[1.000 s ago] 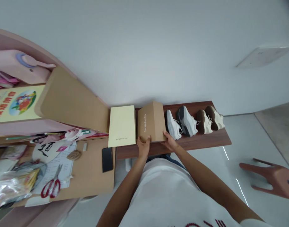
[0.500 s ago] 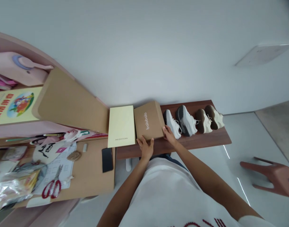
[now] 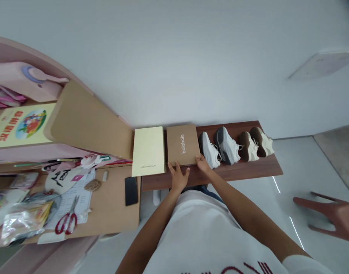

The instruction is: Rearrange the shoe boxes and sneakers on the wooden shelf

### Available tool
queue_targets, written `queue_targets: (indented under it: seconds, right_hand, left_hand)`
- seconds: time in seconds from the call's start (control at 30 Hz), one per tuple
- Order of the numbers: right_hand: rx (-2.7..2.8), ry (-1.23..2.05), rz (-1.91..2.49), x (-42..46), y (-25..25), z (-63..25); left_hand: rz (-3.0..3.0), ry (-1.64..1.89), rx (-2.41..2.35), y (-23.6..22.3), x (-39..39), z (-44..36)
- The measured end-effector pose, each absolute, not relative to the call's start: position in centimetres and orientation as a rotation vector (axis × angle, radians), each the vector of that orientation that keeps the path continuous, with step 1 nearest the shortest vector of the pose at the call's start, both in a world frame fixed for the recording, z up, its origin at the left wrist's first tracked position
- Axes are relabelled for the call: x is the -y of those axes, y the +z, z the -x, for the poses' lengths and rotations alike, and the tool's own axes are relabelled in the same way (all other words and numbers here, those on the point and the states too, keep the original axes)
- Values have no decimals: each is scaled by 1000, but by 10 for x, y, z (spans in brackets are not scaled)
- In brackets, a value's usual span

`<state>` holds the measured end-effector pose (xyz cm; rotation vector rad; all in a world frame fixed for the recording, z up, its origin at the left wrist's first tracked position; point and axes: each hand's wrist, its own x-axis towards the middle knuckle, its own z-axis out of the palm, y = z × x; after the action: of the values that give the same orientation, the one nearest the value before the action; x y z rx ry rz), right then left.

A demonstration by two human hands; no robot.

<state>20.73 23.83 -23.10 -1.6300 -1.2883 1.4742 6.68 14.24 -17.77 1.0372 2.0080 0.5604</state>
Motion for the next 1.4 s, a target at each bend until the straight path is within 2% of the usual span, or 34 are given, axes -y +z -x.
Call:
queue_targets:
  seconds: [0.13, 0.6, 1.0, 1.17, 1.3, 1.4]
  right_hand:
    - [1251, 1454, 1749, -236, -231, -206]
    - [1305, 1438, 1672, -237, -233, -195]
    - [1363, 1419, 1766, -232, -215, -194]
    - [1517, 1195, 1646, -222, -208, -249]
    - [1534, 954, 1881, -227, -215, -300]
    - [1589, 1063, 2048, -234, -223, -316]
  left_hand:
    - [-1045, 554, -2039, -178, -143, -65]
    - [-1049, 510, -2129, -177, -148, -62]
    - [-1115, 410, -2193, -170, -144, -60]
    - [-1212, 615, -2012, -167, -140, -86]
    - [-1051, 718, -1647, -181, -149, -128]
    - [-865, 699, -1548, -197, -166, -156]
